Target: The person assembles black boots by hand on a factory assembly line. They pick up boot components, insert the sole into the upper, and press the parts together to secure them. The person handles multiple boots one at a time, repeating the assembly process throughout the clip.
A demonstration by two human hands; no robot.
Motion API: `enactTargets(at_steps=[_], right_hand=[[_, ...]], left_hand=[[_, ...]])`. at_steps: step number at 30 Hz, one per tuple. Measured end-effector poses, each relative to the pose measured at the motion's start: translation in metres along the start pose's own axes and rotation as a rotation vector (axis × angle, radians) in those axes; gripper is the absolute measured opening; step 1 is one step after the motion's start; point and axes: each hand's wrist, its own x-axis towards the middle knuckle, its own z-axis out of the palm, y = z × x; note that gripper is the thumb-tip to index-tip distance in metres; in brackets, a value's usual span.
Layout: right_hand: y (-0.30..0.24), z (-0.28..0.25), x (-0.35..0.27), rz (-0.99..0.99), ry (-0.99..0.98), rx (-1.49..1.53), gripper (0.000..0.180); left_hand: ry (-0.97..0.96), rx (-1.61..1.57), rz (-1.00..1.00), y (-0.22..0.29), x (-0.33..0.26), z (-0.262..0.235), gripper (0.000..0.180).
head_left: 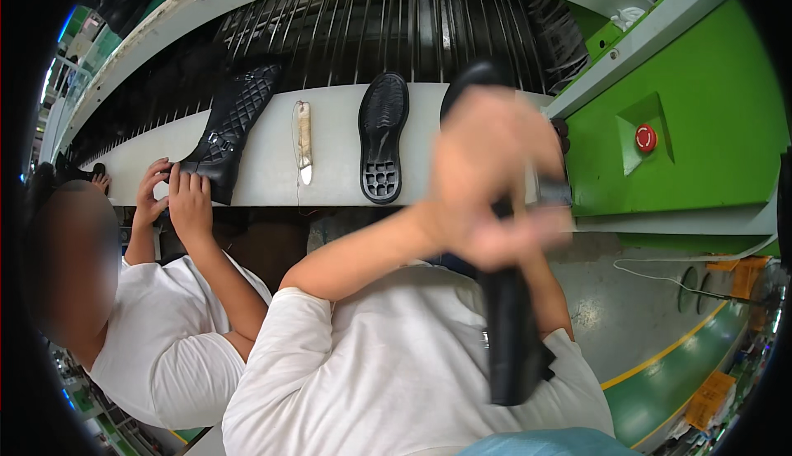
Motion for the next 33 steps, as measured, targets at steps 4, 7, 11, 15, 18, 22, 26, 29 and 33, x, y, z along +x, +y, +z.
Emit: enactTargets(at_steps=[4, 7, 11, 15, 18, 22, 26, 29, 33], right_hand=[[0.021, -0.009, 0.002, -0.176, -0.074, -0.185, 0.092], [0.025, -0.012, -0.007, -0.167, -0.072, -0.179, 0.099], [0.02, -0.016, -0.014, -0.144, -0.155, -0.202, 0.1], [0.042, -0.022, -0.011, -0.044, -0.104, -0.018, 0.107], [0.055, -0.041, -0.001, 0.008, -0.227, 0.094, 0.115], [0.047, -0.036, 0.001, 0.099, -0.244, 0.29, 0.114], [0.044, -0.039, 0.006, 0.103, -0.273, 0.392, 0.112], [0.042, -0.036, 0.011, 0.091, -0.332, 0.478, 0.111], [0.031, -0.036, 0.009, 0.146, -0.271, 0.516, 0.112]], left_hand=[[-0.095, 0.269, -0.352, -0.047, 0.006, -0.046, 0.071], [-0.296, -0.03, -0.565, -0.045, 0.006, -0.051, 0.049], [-0.348, -0.096, -0.65, -0.042, 0.009, -0.05, 0.042], [-0.348, -0.128, -0.751, -0.044, 0.011, -0.049, 0.047], [-0.298, -0.279, -0.74, -0.059, 0.006, -0.055, 0.056], [-0.142, 0.089, -0.815, -0.118, -0.017, -0.112, 0.07], [-0.552, 0.915, -1.07, -0.18, -0.067, -0.197, 0.063], [-0.467, 0.959, -0.757, -0.191, -0.111, -0.208, 0.057], [0.125, 0.132, -1.054, -0.164, -0.078, -0.171, 0.025]])
